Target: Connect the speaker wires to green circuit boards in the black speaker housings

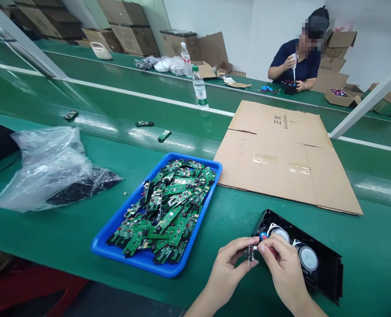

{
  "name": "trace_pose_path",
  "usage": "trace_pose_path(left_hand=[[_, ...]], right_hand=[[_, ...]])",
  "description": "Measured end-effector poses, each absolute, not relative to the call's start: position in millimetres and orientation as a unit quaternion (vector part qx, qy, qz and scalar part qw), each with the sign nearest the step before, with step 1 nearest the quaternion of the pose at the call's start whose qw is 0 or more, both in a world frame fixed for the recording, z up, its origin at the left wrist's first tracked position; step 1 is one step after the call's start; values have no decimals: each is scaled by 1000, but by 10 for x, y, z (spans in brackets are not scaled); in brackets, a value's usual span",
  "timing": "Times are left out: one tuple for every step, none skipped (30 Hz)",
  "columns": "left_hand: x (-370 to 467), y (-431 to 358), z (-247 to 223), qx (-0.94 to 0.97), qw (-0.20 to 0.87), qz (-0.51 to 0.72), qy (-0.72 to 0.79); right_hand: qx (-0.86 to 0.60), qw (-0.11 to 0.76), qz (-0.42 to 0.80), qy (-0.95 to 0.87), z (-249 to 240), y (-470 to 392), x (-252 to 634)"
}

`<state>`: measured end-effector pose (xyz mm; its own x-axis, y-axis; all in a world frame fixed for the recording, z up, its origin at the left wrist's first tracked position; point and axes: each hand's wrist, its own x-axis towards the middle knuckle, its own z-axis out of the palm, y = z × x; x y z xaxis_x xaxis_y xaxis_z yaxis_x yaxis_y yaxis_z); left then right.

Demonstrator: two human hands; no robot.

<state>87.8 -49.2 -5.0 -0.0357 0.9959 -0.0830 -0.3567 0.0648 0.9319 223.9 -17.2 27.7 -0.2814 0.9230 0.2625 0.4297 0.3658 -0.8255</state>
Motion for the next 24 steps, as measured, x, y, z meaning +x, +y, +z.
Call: trace_pose_path(left_hand=[[883, -492, -54, 366, 588, 577, 433], [887, -492, -58, 364, 589, 577, 433], [889, -492, -62, 362, 591, 577, 433], [889, -493, -64, 360, 592, 576, 434], [886, -494, -66, 358, 592, 575, 436], [880, -495, -66, 357, 592, 574, 439], [872, -497, -66, 355, 592, 573, 442], [863, -499, -65, 354, 592, 570, 446], [853, -502, -62, 355, 593, 566, 450], [844, -505, -60, 358, 593, 561, 453], [836, -508, -58, 365, 593, 555, 455], [831, -511, -56, 374, 592, 550, 455], [828, -515, -57, 386, 587, 549, 453], [829, -519, -60, 398, 577, 553, 450], [834, -522, -67, 408, 565, 560, 447], [843, -526, -78, 416, 552, 568, 446], [854, -529, -92, 422, 540, 576, 446], [866, -531, -110, 426, 529, 582, 448], [877, -534, -129, 430, 519, 586, 449], [885, -536, -149, 435, 510, 588, 451], [889, -539, -167, 442, 500, 589, 455], [889, -541, -182, 451, 489, 589, 459], [884, -543, -191, 462, 477, 587, 463], [875, -544, -194, 473, 466, 584, 467]], right_hand=[[-463, 379, 325, -732, 274, -173, 2239], [-464, 377, 327, -732, 271, -175, 2237], [-465, 376, 327, -732, 268, -176, 2233], [-465, 376, 325, -733, 265, -176, 2230], [-464, 376, 321, -735, 263, -177, 2226], [-463, 376, 315, -739, 262, -178, 2224], [-460, 377, 307, -743, 261, -179, 2222], [-457, 381, 299, -746, 260, -182, 2221], [-452, 386, 291, -749, 257, -185, 2221], [-448, 395, 284, -750, 254, -190, 2221], [-445, 404, 279, -749, 248, -196, 2220], [-443, 412, 278, -746, 241, -203, 2219], [-444, 418, 281, -742, 233, -211, 2216], [-446, 421, 288, -735, 224, -219, 2212], [-451, 422, 297, -728, 214, -228, 2207], [-456, 422, 308, -721, 206, -236, 2200], [-461, 421, 318, -714, 199, -244, 2194], [-465, 420, 326, -708, 193, -251, 2187], [-469, 418, 333, -703, 188, -257, 2182], [-473, 415, 338, -700, 185, -263, 2178], [-476, 411, 343, -698, 183, -267, 2176], [-478, 407, 348, -696, 181, -270, 2177], [-479, 401, 354, -696, 180, -271, 2180], [-479, 397, 361, -695, 180, -272, 2184]])
